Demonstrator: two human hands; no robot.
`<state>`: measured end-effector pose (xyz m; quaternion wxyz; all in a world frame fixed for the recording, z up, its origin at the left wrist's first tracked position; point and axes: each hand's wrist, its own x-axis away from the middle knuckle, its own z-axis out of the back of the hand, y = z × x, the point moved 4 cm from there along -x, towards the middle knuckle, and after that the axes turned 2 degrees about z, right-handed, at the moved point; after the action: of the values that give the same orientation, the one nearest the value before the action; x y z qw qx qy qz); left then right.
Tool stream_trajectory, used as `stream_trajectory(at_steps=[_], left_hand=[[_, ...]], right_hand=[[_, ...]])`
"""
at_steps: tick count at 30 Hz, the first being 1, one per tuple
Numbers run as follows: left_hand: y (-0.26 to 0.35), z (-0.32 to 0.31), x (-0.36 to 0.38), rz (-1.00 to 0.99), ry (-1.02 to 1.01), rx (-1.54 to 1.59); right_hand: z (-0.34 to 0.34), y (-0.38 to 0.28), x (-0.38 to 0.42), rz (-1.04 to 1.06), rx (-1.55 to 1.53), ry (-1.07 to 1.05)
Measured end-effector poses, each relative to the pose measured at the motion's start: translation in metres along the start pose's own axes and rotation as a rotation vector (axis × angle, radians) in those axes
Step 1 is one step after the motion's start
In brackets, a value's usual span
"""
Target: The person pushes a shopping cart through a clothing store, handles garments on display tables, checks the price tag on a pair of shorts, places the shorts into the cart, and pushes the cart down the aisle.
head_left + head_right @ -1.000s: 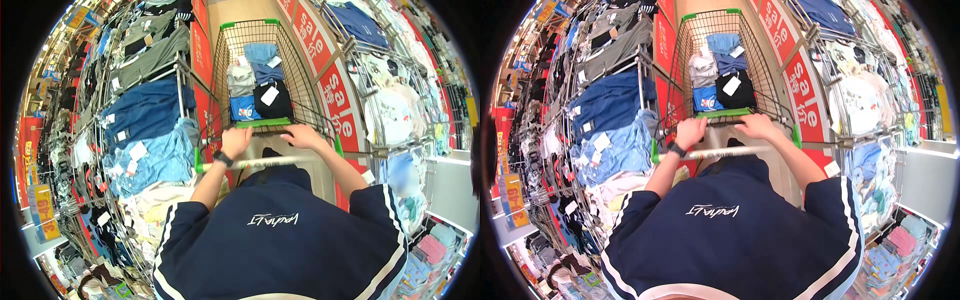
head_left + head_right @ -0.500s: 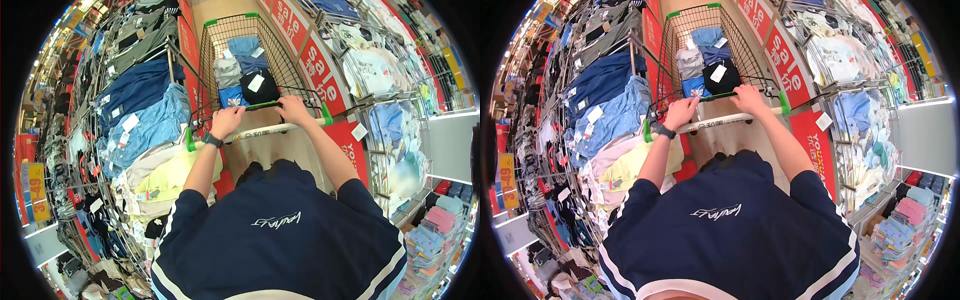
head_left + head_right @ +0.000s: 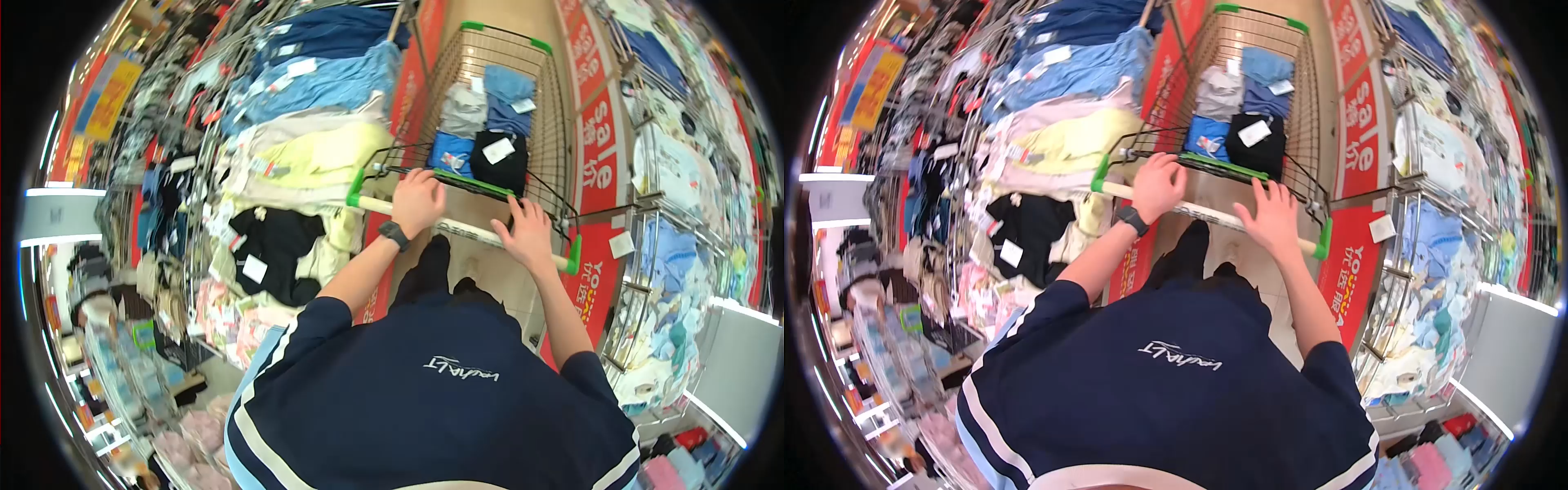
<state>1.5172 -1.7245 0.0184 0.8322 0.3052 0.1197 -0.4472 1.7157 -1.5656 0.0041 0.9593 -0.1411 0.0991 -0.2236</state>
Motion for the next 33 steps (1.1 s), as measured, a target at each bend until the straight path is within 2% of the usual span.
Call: stream_trajectory(at_steps=[4,7,11,18,24,33], left_hand=[[0.02,0.014,0.051,0.061,-0.062,-0.012],[0.03,0.015,0.081,0.095,-0.208,-0.171],[0.041,0.018,0.117,0.114,-0.297,-0.127],[0.053,0.037,0.188,0.059,-0.175,-0.102],[0.069,0.062,0.247,0.062,-0.227,-0.084],[0.117,0.081,0.336,0.057,-0.188,-0.08]], right_hand=[[-0.003,-0.006,0.051,0.014,0.008,0.012],[-0.004,-0.011,0.087,0.003,0.006,0.024],[-0.007,-0.012,0.128,-0.019,-0.018,0.033],[-0.01,-0.042,0.199,-0.029,0.0,0.071],[-0.014,-0.067,0.269,-0.058,0.001,0.064],[-0.018,-0.067,0.367,-0.069,-0.017,0.06]])
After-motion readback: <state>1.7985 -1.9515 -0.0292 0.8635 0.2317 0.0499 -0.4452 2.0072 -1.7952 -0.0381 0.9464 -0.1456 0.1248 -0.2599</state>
